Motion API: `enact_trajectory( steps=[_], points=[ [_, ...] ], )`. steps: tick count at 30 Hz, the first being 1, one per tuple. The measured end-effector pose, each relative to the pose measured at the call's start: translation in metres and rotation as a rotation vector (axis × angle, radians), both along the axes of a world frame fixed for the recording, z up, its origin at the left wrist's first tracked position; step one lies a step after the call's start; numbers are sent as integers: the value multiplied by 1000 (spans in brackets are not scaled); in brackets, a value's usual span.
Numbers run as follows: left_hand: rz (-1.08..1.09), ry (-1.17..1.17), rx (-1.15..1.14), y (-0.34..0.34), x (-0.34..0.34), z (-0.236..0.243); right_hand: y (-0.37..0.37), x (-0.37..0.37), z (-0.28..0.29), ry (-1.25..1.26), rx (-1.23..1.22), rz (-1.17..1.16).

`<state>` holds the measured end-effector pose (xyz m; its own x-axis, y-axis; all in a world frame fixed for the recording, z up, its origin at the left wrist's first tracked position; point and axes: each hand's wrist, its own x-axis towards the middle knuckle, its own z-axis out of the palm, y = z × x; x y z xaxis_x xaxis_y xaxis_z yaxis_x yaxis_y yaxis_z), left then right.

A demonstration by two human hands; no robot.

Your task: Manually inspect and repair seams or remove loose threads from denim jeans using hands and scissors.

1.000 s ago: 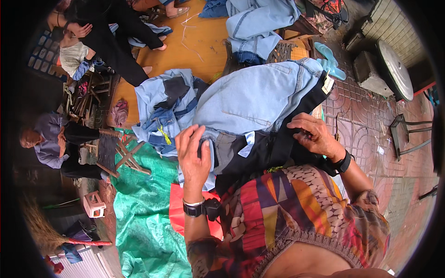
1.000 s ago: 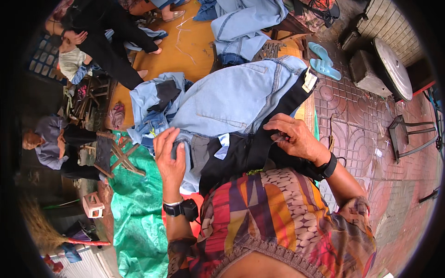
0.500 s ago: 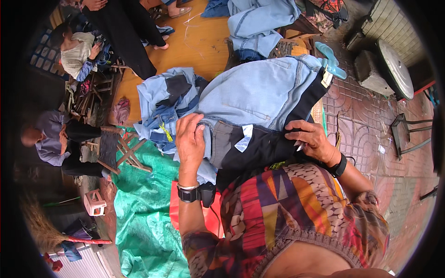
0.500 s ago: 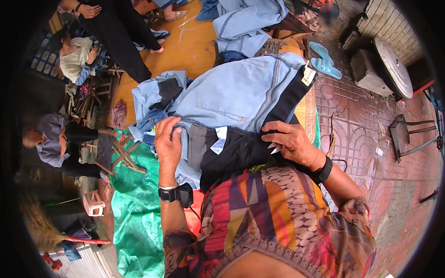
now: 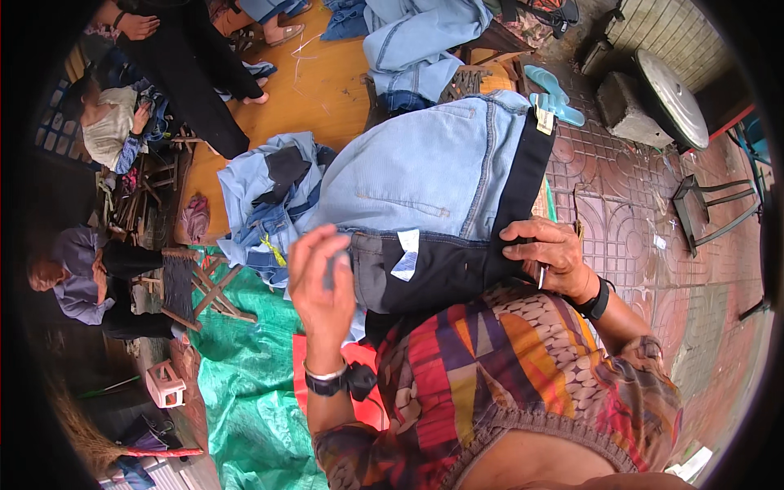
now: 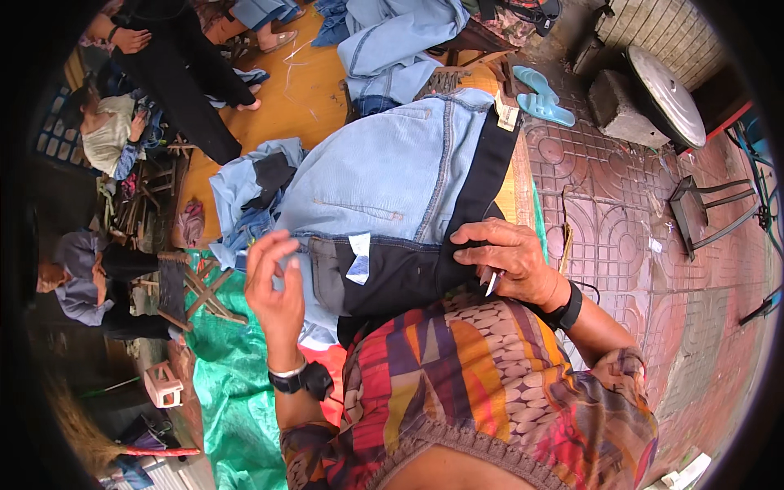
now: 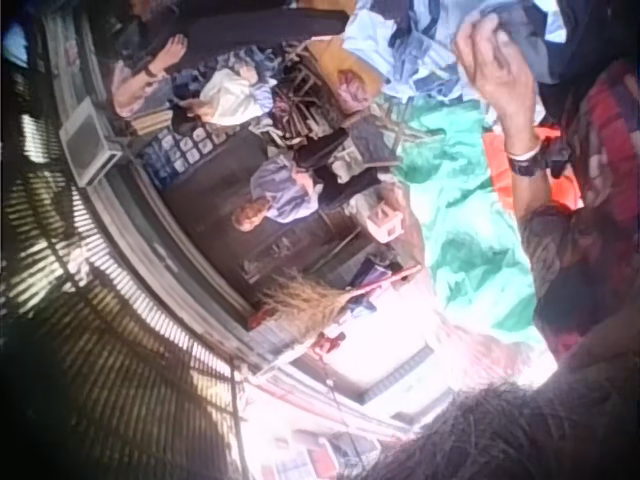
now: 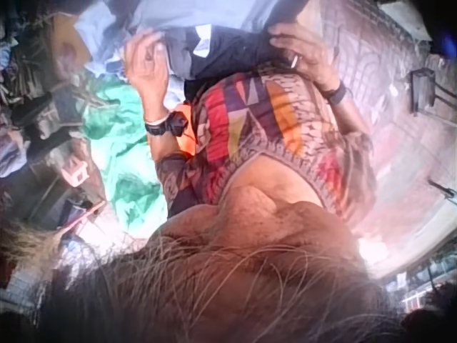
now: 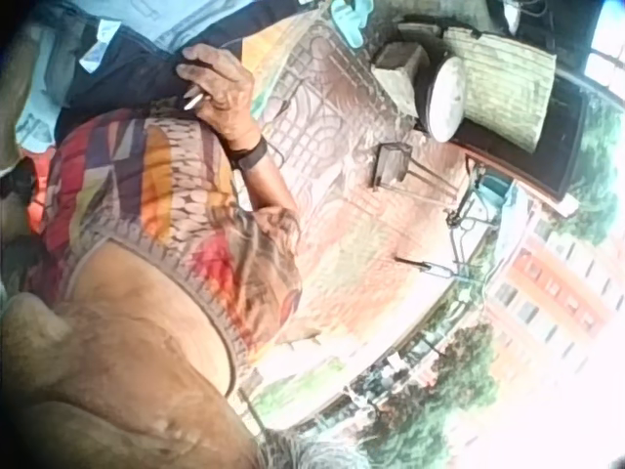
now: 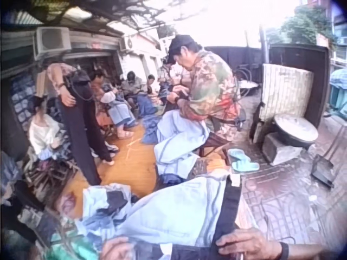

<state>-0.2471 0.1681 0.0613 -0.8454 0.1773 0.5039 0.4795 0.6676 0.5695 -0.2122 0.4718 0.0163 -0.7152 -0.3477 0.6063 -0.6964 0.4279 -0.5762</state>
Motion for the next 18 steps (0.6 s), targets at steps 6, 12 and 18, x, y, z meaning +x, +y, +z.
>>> enact_trajectory(
  steps=[6, 12, 18],
  points=[
    [-1170, -1003, 358, 57, 15, -10, -24, -29, 34, 269, -69, 24],
    [-1103, -1167, 700, 71, 12, -13, -50, -50, 77, 529, 21, 77],
    [-446, -694, 1428, 52, 10, -4, -86, -43, 50, 330, 23, 206]
  ],
)
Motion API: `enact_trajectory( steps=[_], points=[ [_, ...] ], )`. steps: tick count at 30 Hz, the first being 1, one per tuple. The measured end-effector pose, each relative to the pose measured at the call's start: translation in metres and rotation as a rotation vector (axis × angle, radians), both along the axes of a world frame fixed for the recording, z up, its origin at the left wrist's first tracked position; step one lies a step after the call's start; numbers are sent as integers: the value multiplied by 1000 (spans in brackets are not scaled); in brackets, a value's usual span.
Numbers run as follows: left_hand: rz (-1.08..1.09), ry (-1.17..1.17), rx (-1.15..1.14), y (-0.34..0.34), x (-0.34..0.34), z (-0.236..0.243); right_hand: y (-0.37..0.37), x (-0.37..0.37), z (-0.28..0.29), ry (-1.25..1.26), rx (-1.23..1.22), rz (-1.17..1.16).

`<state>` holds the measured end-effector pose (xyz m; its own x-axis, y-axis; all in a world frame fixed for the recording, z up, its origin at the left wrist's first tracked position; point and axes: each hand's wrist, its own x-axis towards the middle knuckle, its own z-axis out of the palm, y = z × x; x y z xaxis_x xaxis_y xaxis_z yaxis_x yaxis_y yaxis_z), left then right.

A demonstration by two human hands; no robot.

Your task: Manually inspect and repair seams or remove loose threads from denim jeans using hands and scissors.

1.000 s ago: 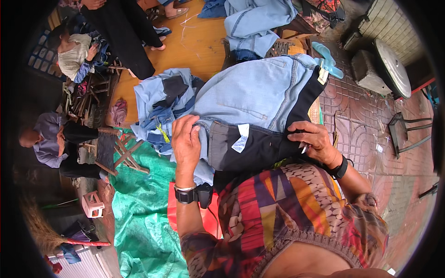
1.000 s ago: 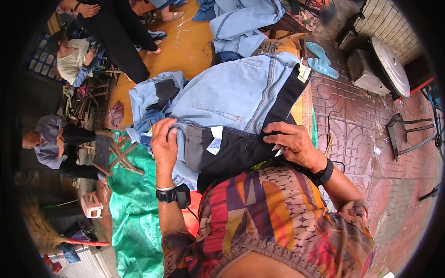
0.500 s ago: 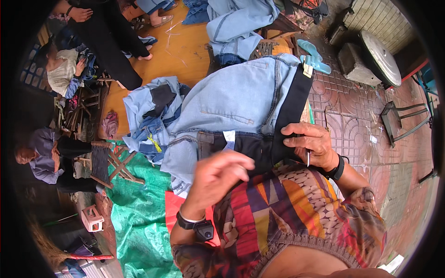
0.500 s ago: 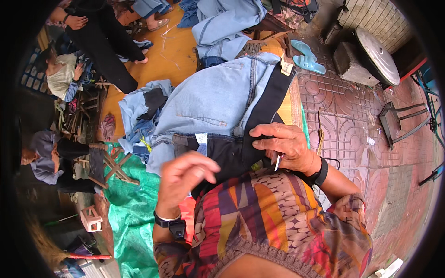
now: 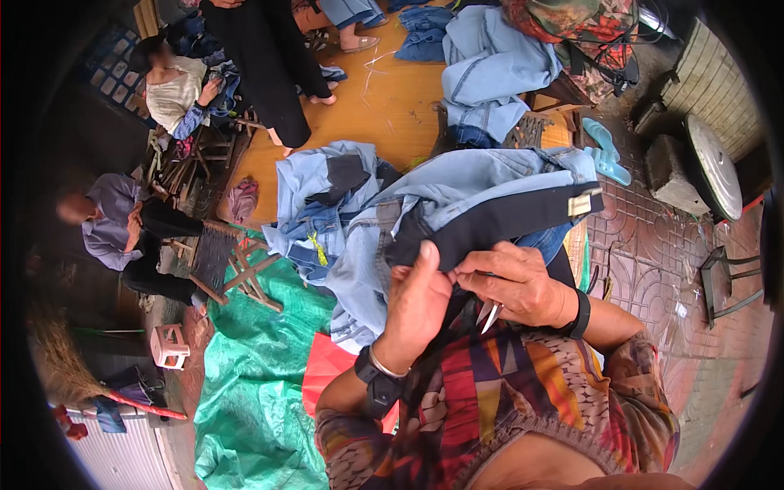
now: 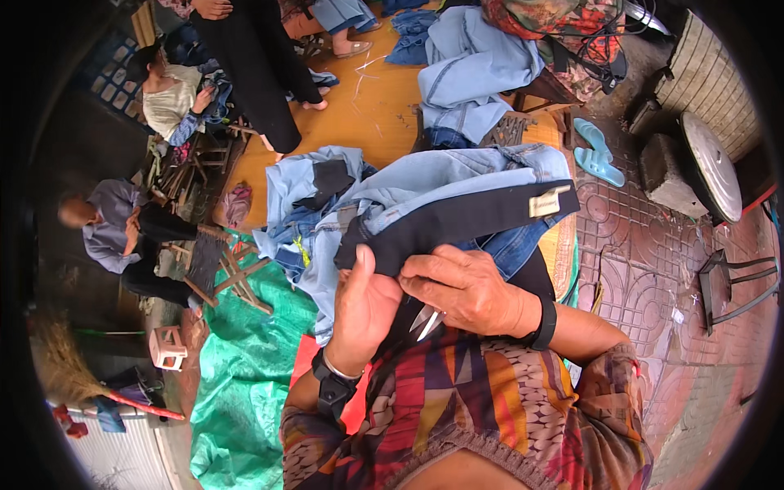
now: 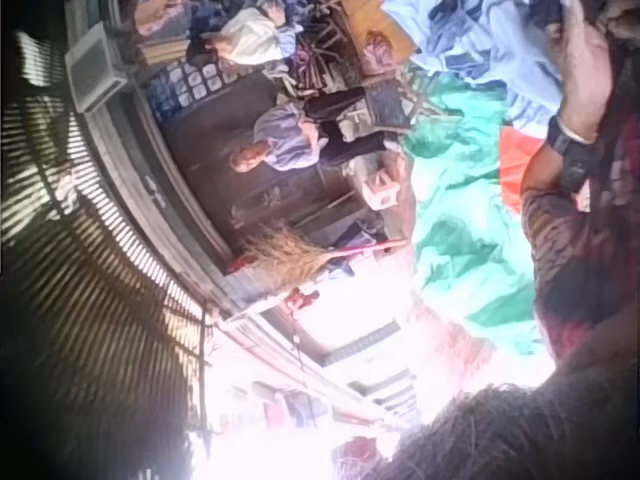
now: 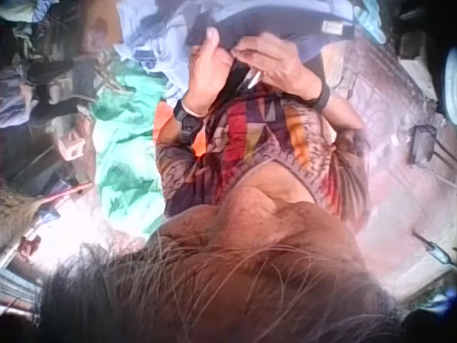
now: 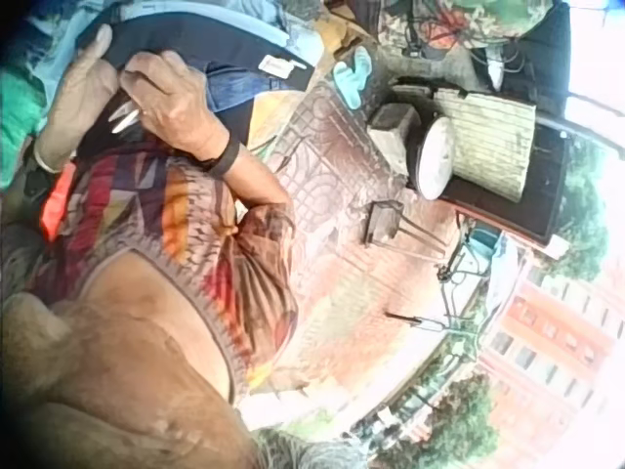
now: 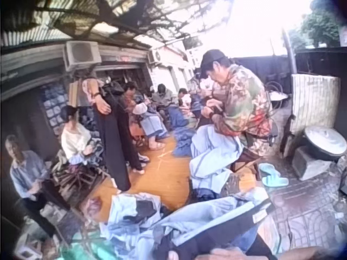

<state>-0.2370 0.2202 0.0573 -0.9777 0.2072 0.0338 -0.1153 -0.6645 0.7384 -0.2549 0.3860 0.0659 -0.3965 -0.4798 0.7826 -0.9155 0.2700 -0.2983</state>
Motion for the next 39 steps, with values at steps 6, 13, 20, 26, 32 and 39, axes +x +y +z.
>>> enact_trajectory(
  steps=[6, 13, 20, 26, 32, 39],
  points=[
    [329, -17, 91, -13, -17, -12, 15, -16, 14, -269, -51, 14],
    [319, -75, 131, -6, -14, 0, 4, -27, 34, -401, -4, -82],
    [322, -109, 82, -3, -8, 2, -7, -24, 28, -213, 35, -241],
    [337, -105, 75, -3, -7, 5, -10, -21, 24, -134, 40, -276],
    [323, -166, 137, -2, -10, 5, -11, -21, 19, -134, -44, -237],
    [307, -38, 76, 6, -12, -1, -11, -23, 18, -297, -87, -205]
  ],
)
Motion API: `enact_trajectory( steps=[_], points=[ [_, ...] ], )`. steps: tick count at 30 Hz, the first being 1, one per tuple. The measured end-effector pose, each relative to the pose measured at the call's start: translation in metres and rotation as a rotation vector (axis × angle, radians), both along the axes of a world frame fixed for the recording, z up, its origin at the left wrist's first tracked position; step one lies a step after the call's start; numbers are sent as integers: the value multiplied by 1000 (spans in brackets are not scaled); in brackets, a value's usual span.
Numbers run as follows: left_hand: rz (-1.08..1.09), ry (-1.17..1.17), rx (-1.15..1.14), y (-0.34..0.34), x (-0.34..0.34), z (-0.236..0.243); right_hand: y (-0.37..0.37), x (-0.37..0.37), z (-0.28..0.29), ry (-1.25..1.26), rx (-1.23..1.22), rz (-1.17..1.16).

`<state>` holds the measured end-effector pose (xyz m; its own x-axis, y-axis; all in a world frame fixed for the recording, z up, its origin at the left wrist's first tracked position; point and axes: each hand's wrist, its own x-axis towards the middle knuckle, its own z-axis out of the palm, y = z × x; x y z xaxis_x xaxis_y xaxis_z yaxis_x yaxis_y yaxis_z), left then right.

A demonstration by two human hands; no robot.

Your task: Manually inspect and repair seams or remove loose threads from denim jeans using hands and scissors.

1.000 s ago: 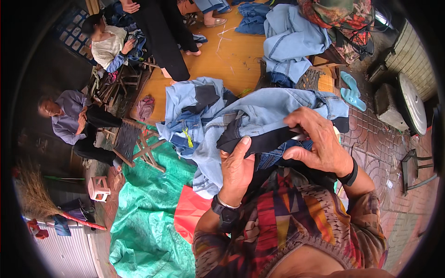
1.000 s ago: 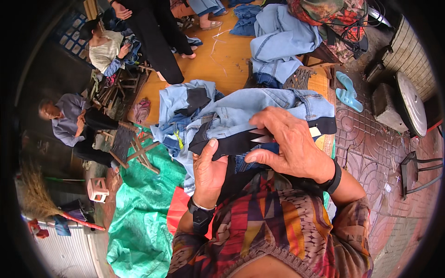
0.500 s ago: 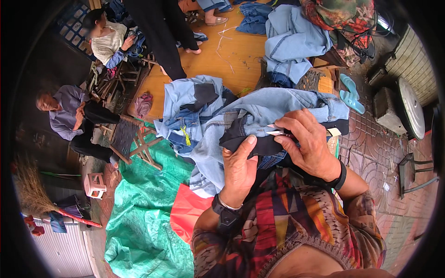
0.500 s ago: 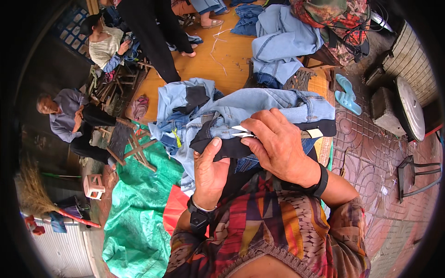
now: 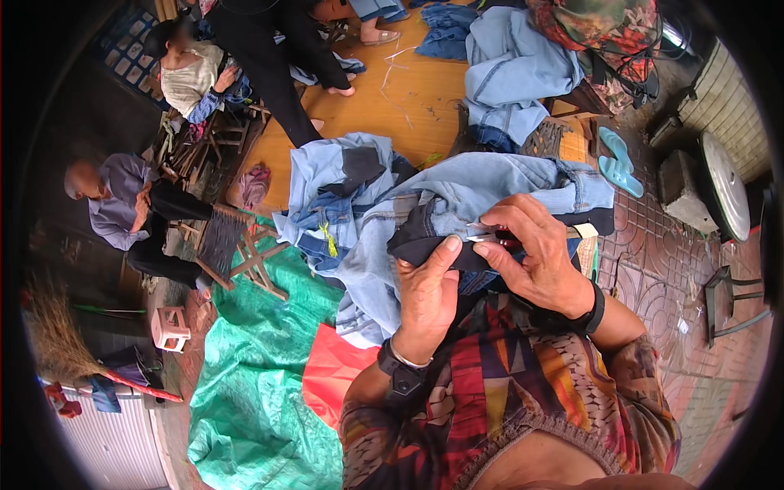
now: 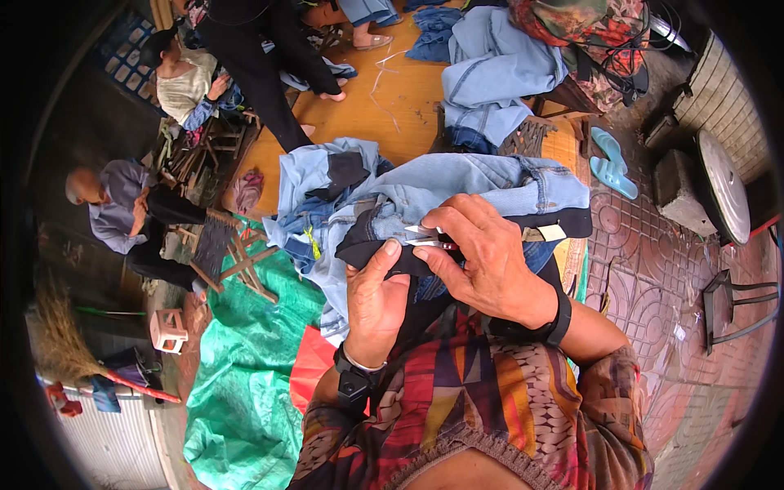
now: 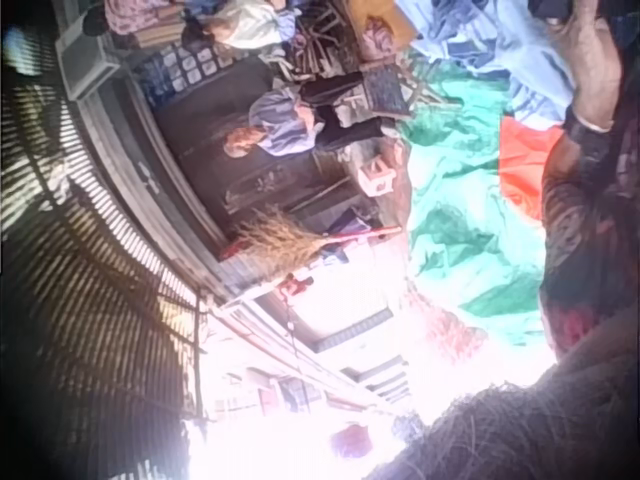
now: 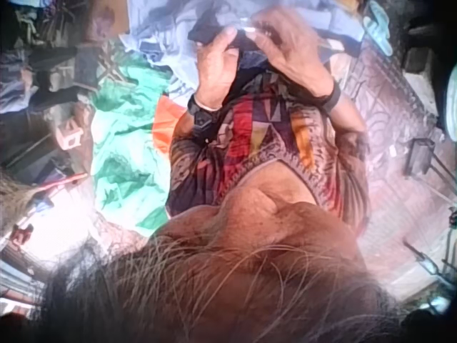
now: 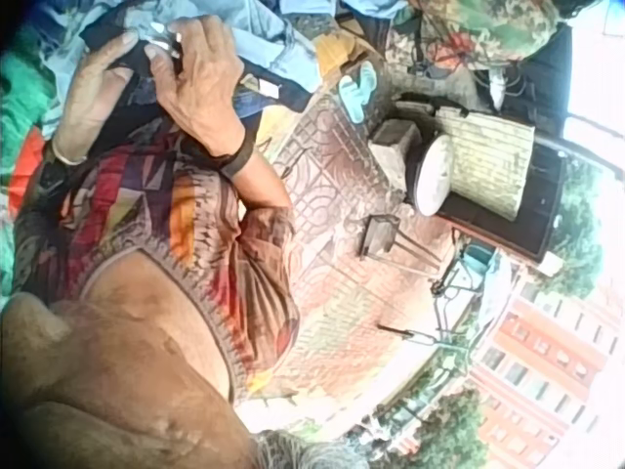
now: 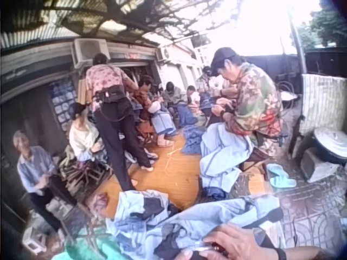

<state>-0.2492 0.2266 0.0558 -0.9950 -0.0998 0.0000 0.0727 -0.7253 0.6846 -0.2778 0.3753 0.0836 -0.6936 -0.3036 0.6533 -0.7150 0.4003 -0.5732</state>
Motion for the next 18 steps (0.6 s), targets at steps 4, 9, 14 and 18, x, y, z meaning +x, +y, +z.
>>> enact_trajectory(
  steps=[4, 9, 14, 18],
  points=[
    [37, 98, -90, 4, -2, -7, 1, -4, -3, -208, -125, 70],
    [6, 94, -143, 1, 8, -10, -3, -10, -10, -254, -182, 194],
    [-318, 125, -130, -4, 8, -2, 10, 6, -1, 92, 118, 9],
    [-479, 291, -428, -10, 9, 5, 8, -5, 3, 149, 154, 39]
  ],
)
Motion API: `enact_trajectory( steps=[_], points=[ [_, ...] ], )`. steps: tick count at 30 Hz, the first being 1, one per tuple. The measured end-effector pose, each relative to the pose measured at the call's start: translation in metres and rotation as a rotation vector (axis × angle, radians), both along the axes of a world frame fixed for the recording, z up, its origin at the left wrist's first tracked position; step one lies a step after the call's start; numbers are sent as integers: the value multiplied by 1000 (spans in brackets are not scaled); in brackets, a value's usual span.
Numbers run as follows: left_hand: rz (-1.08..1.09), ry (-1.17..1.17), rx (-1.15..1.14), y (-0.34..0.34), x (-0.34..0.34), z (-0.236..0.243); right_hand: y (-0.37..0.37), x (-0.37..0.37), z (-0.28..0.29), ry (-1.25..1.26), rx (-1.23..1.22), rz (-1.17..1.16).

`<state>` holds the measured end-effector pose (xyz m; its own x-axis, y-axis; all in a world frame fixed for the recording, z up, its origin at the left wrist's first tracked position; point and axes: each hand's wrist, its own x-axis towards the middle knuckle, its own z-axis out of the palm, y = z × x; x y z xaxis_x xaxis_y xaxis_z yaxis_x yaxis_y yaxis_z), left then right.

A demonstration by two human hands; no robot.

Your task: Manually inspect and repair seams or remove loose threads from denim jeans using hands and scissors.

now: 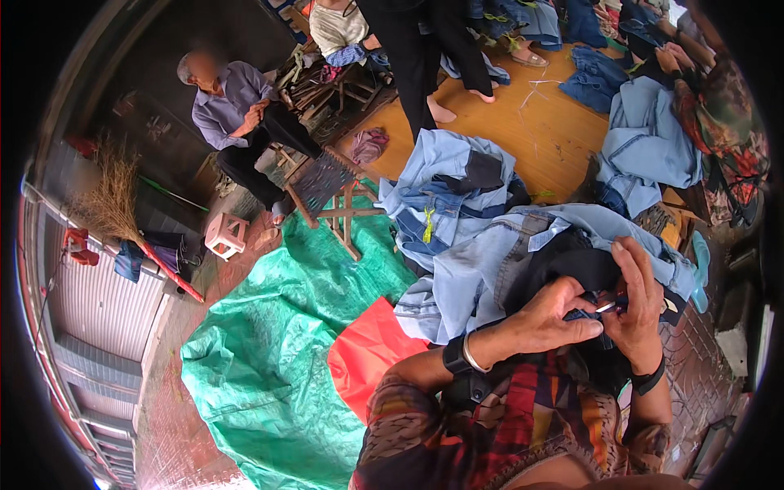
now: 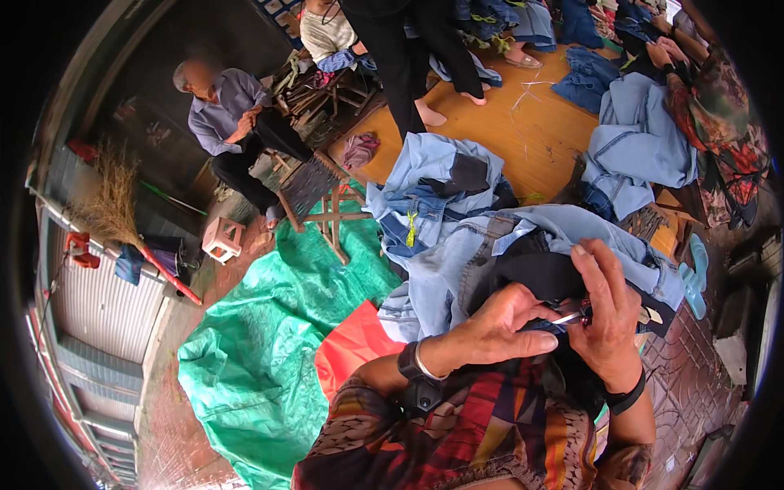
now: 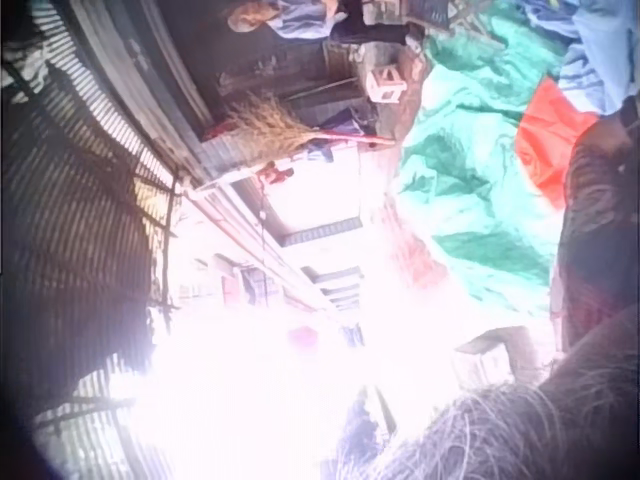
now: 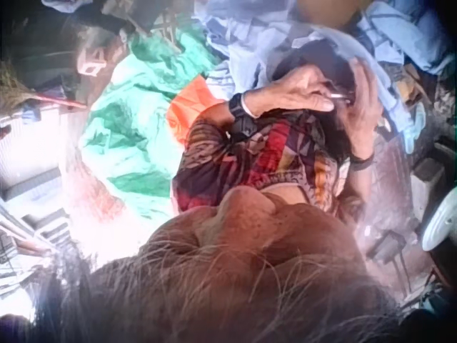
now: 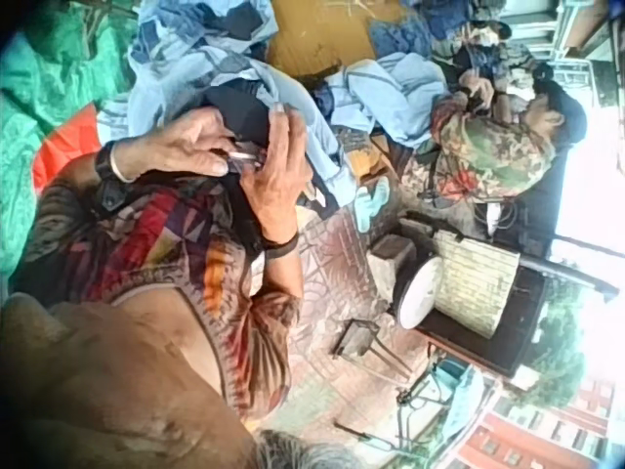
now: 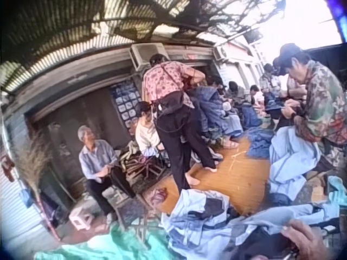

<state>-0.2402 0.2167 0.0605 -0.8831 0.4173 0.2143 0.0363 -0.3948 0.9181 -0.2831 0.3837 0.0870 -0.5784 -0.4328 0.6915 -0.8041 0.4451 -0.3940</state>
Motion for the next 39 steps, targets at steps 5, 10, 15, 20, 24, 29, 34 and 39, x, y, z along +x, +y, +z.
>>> enact_trajectory(
  steps=[5, 10, 15, 20, 24, 29, 34, 39],
  points=[
    [50, 361, -573, -3, -1, 25, 8, -21, 13, 127, 8, 69],
    [29, 240, -400, -5, -3, 28, 11, -28, 29, 29, 11, 126],
    [261, 495, -401, -19, 11, 41, 26, -41, 32, 63, -36, 93],
    [492, 453, -489, -30, 2, 13, 30, -42, 20, 41, -121, 120],
    [456, 444, -701, -29, -4, -2, 34, -38, 25, 36, -136, 133],
    [470, 512, -1096, -33, -5, -26, 38, -50, 18, -10, -197, 73],
    [559, 505, -1303, -52, -12, -42, 62, -93, -28, -230, -461, 24],
    [681, 444, -1226, -63, -10, -57, 86, -120, -63, -511, -733, 67]
  ],
)
